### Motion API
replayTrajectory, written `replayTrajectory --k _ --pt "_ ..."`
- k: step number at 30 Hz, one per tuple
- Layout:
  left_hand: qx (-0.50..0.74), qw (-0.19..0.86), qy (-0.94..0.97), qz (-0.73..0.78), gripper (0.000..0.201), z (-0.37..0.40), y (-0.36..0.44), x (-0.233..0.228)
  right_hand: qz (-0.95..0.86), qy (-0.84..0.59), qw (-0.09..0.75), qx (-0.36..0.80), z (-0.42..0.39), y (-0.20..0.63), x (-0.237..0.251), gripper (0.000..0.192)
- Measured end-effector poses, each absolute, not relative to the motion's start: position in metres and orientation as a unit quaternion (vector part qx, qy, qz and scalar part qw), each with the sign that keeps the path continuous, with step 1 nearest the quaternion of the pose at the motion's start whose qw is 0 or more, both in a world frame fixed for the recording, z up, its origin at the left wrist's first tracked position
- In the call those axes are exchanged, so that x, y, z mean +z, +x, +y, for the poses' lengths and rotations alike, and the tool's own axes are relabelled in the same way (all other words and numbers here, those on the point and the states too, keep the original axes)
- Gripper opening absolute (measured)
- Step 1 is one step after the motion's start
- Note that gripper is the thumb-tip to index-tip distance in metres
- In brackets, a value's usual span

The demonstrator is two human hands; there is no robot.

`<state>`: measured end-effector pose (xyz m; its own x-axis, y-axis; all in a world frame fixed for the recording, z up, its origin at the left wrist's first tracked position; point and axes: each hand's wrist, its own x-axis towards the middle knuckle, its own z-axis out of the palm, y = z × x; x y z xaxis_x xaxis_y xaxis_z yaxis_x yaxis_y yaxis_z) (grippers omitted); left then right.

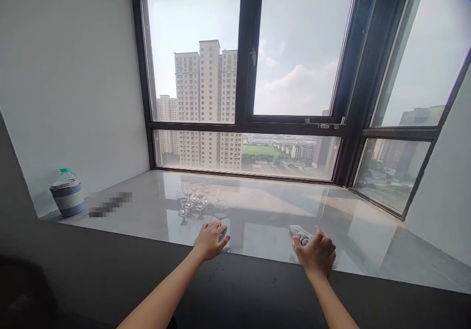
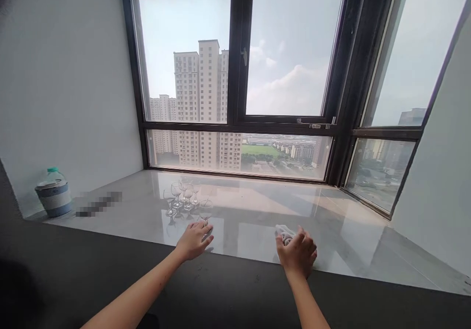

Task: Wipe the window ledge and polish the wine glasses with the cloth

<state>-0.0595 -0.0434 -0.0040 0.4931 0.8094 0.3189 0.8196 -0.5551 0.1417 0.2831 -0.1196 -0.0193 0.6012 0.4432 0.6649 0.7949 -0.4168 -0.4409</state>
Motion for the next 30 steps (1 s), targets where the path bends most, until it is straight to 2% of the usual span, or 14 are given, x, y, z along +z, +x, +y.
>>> replayTrajectory --k 6,12,17,20,24,26,28,30 --pt "-0.205 -0.002 -0.859 -0.47 0.038 -0.047 -0.061 0.0 -0.354 -0.867 0.344 -0.068 -0.125 0.283 -0.009 0.064" --pt "-0.214 -0.007 -0.858 -0.466 0.038 -0.047 -0.06 -0.001 -0.385 -0.803 0.454 -0.03 -0.104 0.264 0.029 0.056" --pt "-0.21 -0.028 -0.855 -0.474 0.038 -0.047 -0.06 0.003 -0.509 -0.693 0.507 -0.056 -0.069 0.196 0.086 0.051" --pt "-0.205 -0.048 -0.856 -0.473 0.037 -0.047 -0.061 0.004 -0.641 -0.616 0.448 -0.09 -0.052 0.144 0.114 0.049" --pt "-0.211 -0.043 -0.854 -0.473 0.036 -0.048 -0.061 0.004 -0.773 -0.568 0.256 -0.118 -0.04 0.09 0.129 0.052" --pt "-0.212 -0.042 -0.855 -0.472 0.036 -0.048 -0.061 0.003 -0.782 -0.582 0.192 -0.11 -0.039 0.076 0.128 0.06" --pt "-0.212 -0.041 -0.856 -0.469 0.036 -0.049 -0.061 0.004 -0.776 -0.596 0.173 -0.114 -0.04 0.068 0.125 0.064" --pt "-0.216 -0.04 -0.857 -0.467 0.035 -0.05 -0.06 0.005 -0.777 -0.593 0.175 -0.122 -0.043 0.064 0.122 0.06"
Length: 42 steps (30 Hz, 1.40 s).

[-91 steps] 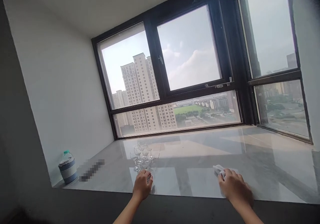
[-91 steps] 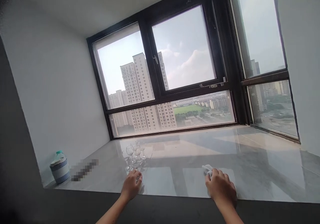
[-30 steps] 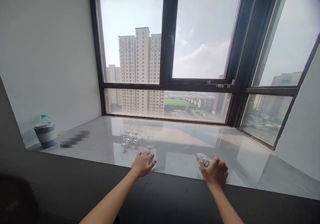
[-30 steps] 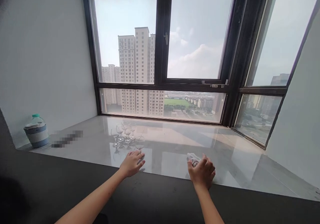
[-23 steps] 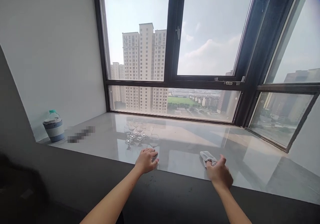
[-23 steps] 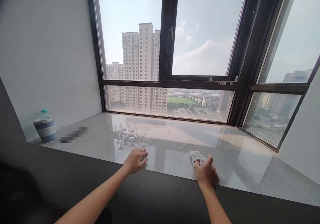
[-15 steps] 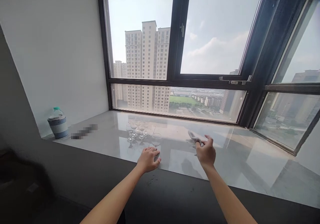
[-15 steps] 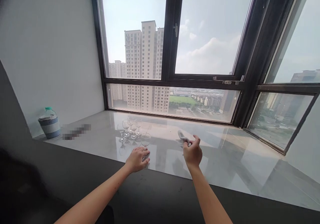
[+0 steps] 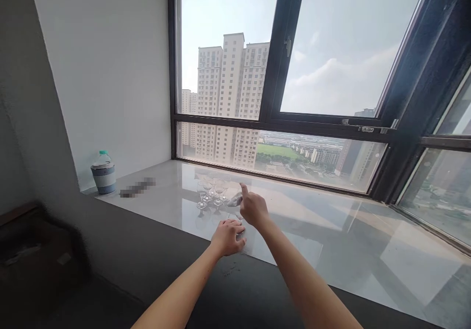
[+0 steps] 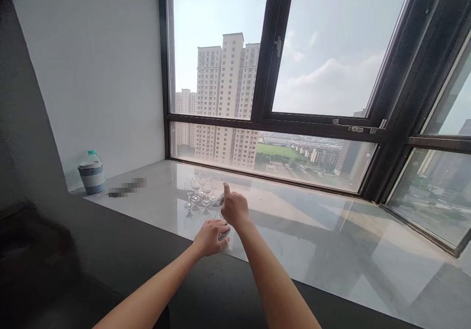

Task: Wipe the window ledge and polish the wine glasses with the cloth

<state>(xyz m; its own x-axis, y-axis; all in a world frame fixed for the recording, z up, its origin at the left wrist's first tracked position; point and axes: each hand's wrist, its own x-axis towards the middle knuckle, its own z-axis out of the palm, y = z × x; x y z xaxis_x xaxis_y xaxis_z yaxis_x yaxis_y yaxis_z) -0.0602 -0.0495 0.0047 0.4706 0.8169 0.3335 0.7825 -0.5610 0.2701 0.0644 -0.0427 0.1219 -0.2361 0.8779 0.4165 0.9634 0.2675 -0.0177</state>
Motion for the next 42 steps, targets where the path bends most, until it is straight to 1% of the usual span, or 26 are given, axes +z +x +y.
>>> replayTrajectory --k 3,9,12,19,33,37,42 --pt "0.224 0.037 0.857 0.464 0.033 -0.051 -0.059 0.007 -0.792 -0.574 0.168 -0.121 -0.047 0.063 0.123 0.057" --pt "0.211 0.04 0.858 0.466 0.037 -0.053 -0.059 0.008 -0.8 -0.591 0.101 -0.031 -0.045 0.068 0.142 0.069" --pt "0.209 0.04 0.857 0.47 0.038 -0.053 -0.059 0.009 -0.808 -0.584 0.08 -0.013 -0.044 0.066 0.148 0.072" --pt "0.213 0.036 0.861 0.46 0.036 -0.055 -0.06 0.011 -0.814 -0.572 0.101 0.008 -0.046 0.059 0.139 0.073" --pt "0.213 0.018 0.858 0.466 0.037 -0.056 -0.059 0.008 -0.823 -0.561 0.085 -0.016 -0.044 0.05 0.13 0.076" --pt "0.2 0.016 0.862 0.465 0.039 -0.055 -0.057 0.007 -0.816 -0.573 0.075 -0.016 -0.044 0.048 0.131 0.077" --pt "0.184 0.021 0.865 0.466 0.047 -0.053 -0.057 0.006 -0.82 -0.566 0.078 -0.02 -0.043 0.047 0.129 0.083"
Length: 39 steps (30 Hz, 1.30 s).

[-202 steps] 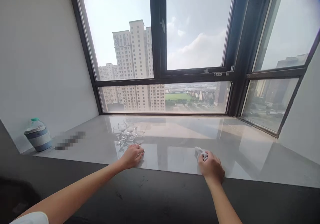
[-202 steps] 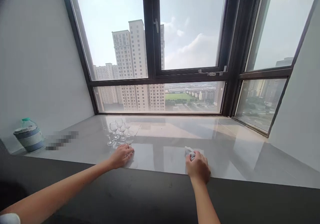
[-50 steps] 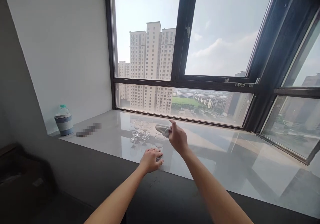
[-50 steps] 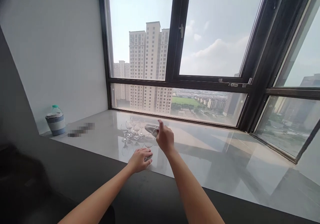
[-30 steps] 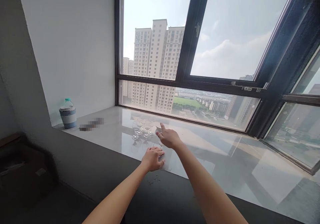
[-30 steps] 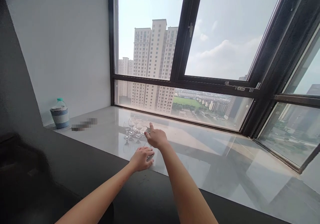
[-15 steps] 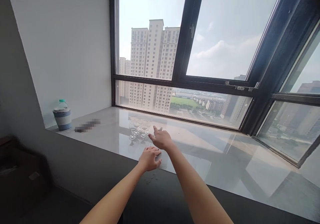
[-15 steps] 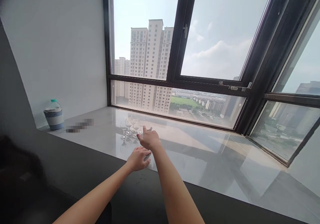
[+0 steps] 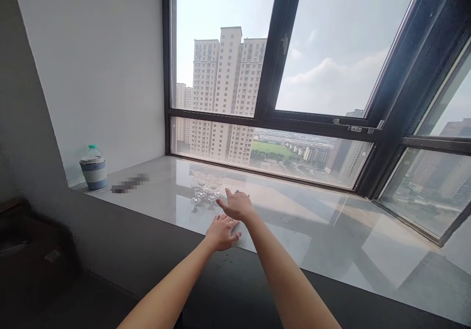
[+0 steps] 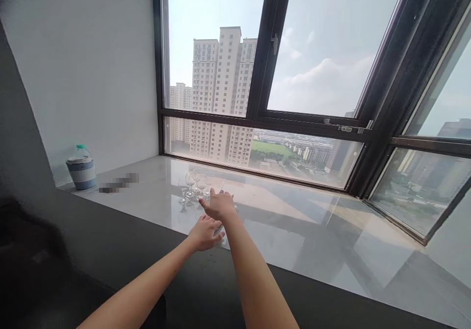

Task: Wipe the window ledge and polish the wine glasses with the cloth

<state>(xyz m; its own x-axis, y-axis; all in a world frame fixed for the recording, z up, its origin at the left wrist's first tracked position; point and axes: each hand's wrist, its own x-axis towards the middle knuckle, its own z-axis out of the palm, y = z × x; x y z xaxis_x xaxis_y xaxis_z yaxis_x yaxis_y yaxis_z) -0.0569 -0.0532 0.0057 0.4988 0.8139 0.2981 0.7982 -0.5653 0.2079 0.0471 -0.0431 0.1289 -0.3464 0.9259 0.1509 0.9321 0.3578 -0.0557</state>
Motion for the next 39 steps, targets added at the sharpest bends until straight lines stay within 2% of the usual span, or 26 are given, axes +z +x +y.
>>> replayTrajectory --k 6,14,39 --pt "0.173 0.039 0.867 0.466 0.055 -0.05 -0.059 0.001 -0.817 -0.572 0.067 -0.005 -0.042 0.046 0.131 0.087" --pt "0.165 0.04 0.864 0.473 0.055 -0.048 -0.058 -0.001 -0.816 -0.573 0.072 -0.016 -0.047 0.044 0.13 0.099" --pt "0.154 0.03 0.869 0.47 0.053 -0.051 -0.058 0.003 -0.804 -0.584 0.11 -0.009 -0.043 0.045 0.121 0.098"
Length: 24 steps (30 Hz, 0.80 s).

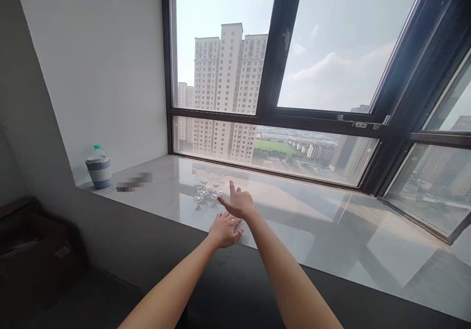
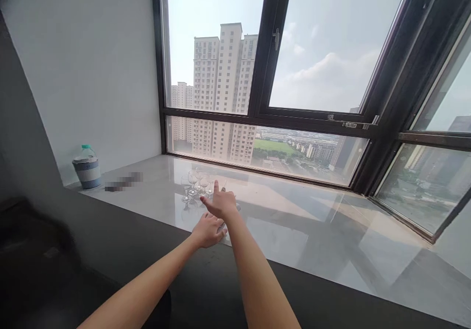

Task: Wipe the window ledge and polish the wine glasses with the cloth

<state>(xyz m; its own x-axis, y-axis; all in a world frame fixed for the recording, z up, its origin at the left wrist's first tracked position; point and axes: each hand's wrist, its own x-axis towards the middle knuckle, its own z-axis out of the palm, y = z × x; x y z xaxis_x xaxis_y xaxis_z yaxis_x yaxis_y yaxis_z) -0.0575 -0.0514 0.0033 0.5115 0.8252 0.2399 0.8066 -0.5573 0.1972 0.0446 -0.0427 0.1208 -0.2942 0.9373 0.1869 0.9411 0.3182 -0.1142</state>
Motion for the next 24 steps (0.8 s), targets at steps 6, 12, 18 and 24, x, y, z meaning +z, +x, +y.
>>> replayTrajectory --k 6,12,18,24 --pt "0.155 0.038 0.867 0.472 0.053 -0.052 -0.057 0.003 -0.804 -0.583 0.118 -0.012 -0.043 0.045 0.12 0.098" --pt "0.153 0.03 0.865 0.476 0.053 -0.05 -0.057 0.001 -0.803 -0.583 0.124 -0.021 -0.041 0.045 0.119 0.097" --pt "0.151 0.026 0.868 0.473 0.045 -0.047 -0.056 -0.002 -0.798 -0.586 0.136 -0.036 -0.044 0.045 0.114 0.096" --pt "0.152 0.025 0.867 0.474 0.046 -0.047 -0.056 -0.003 -0.806 -0.566 0.165 -0.048 -0.048 0.053 0.105 0.088"
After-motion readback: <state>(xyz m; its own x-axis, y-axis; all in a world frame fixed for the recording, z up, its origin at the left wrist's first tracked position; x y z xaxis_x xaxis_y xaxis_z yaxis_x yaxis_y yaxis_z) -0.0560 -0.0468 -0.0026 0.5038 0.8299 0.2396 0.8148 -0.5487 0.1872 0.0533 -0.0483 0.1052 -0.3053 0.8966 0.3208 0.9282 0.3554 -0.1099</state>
